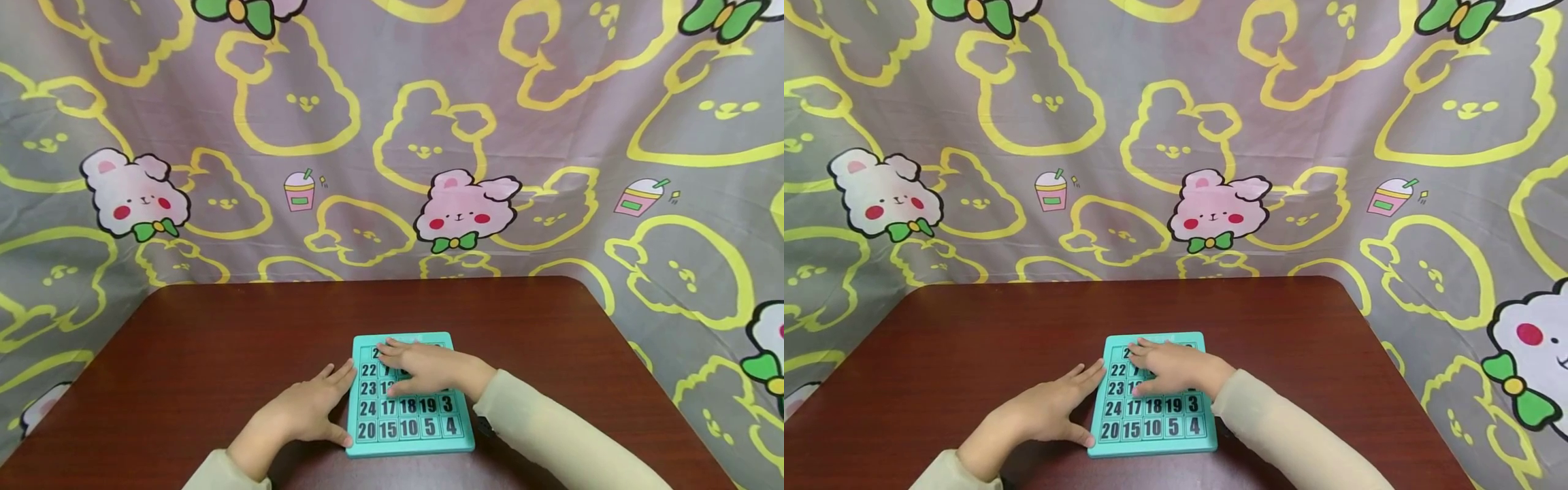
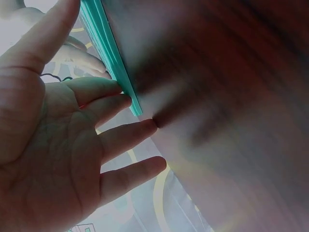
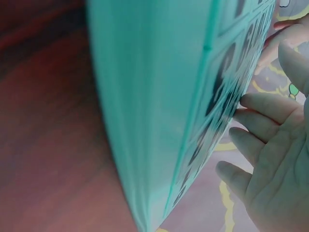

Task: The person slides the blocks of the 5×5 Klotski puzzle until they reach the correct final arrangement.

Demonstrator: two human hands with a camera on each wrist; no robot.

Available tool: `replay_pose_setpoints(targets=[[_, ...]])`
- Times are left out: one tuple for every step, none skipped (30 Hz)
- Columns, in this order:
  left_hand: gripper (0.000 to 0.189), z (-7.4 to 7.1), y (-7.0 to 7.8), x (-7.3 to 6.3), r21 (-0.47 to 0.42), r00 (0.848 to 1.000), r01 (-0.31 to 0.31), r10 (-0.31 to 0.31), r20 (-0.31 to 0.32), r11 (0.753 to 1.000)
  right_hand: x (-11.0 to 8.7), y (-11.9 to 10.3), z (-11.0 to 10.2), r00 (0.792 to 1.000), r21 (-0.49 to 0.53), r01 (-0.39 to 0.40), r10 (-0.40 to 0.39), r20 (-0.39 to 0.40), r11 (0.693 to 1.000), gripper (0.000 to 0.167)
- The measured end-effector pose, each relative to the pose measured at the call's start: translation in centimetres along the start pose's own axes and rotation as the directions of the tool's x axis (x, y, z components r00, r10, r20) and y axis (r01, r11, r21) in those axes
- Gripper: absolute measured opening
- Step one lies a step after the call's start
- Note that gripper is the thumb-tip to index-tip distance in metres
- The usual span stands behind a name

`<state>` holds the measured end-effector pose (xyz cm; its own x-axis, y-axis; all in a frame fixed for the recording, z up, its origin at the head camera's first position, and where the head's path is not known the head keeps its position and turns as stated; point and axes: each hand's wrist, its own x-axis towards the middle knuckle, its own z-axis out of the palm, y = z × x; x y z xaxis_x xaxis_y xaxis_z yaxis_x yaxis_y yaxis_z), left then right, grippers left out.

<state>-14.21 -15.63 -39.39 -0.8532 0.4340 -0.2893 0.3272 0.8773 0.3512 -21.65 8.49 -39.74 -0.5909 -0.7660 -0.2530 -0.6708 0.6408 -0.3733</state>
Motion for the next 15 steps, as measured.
replay_pose_setpoints(targets=[[0.108, -0.03, 0.01, 0.02, 0.000, 1.000, 0.000, 0.000, 0.002, 1.000, 0.13, -0.08, -0.03, 1.000, -0.001, 0.001, -0.001, 0.002, 1.000, 0.069], [0.108, -0.06, 0.02, 0.05, 0.001, 1.000, 0.001, -0.001, 0.004, 1.000, 0.26, -0.18, -0.06, 1.000, -0.006, 0.002, -0.002, 0.004, 1.000, 0.068], [0.108, -0.08, 0.03, 0.06, 0.002, 1.000, 0.001, -0.001, 0.005, 1.000, 0.39, -0.27, -0.07, 1.000, -0.012, 0.003, -0.003, 0.005, 1.000, 0.069], [0.108, -0.11, 0.05, 0.07, 0.003, 1.000, 0.002, -0.002, 0.007, 1.000, 0.50, -0.40, -0.10, 1.000, -0.018, 0.005, -0.005, 0.008, 1.000, 0.069], [0.108, -0.13, 0.08, 0.08, 0.002, 1.000, 0.003, -0.003, 0.008, 1.000, 0.61, -0.50, -0.11, 1.000, -0.027, 0.007, -0.006, 0.009, 1.000, 0.069], [0.108, -0.16, 0.11, 0.08, 0.002, 1.000, 0.002, -0.002, 0.009, 1.000, 0.71, -0.59, -0.11, 1.000, -0.032, 0.009, -0.009, 0.012, 0.999, 0.069], [0.109, -0.18, 0.14, 0.09, 0.002, 1.000, 0.002, -0.002, 0.011, 1.000, 0.81, -0.68, -0.11, 1.000, -0.036, 0.009, -0.009, 0.015, 0.999, 0.070], [0.109, -0.18, 0.16, 0.10, 0.002, 1.000, 0.001, -0.001, 0.012, 1.000, 0.89, -0.77, -0.13, 1.000, -0.039, 0.009, -0.008, 0.019, 0.999, 0.070], [0.109, -0.19, 0.18, 0.11, 0.002, 1.000, 0.000, 0.000, 0.015, 1.000, 0.95, -0.84, -0.14, 1.000, -0.040, 0.007, -0.006, 0.024, 0.999, 0.070], [0.109, -0.20, 0.19, 0.12, 0.002, 1.000, 0.001, -0.001, 0.017, 1.000, 1.01, -0.91, -0.17, 1.000, -0.039, 0.005, -0.004, 0.030, 0.999, 0.070], [0.109, -0.20, 0.19, 0.13, 0.004, 1.000, 0.001, -0.001, 0.018, 1.000, 1.05, -0.97, -0.18, 0.999, -0.039, 0.004, -0.002, 0.034, 0.999, 0.070], [0.109, -0.21, 0.19, 0.14, 0.004, 1.000, 0.002, -0.002, 0.020, 1.000, 1.10, -0.99, -0.20, 0.999, -0.039, 0.002, -0.001, 0.039, 0.999, 0.070], [0.109, -0.23, 0.18, 0.13, 0.006, 1.000, 0.004, -0.004, 0.021, 1.000, 1.12, -1.03, -0.25, 0.999, -0.040, 0.001, 0.000, 0.043, 0.999, 0.070], [0.109, -0.23, 0.17, 0.14, 0.007, 1.000, 0.005, -0.005, 0.022, 1.000, 1.13, -1.03, -0.28, 0.999, -0.037, 0.003, -0.001, 0.046, 0.999, 0.071], [0.109, -0.23, 0.18, 0.16, 0.007, 1.000, 0.005, -0.005, 0.024, 1.000, 1.10, -0.97, -0.29, 0.999, -0.034, 0.006, -0.004, 0.045, 0.999, 0.071]])
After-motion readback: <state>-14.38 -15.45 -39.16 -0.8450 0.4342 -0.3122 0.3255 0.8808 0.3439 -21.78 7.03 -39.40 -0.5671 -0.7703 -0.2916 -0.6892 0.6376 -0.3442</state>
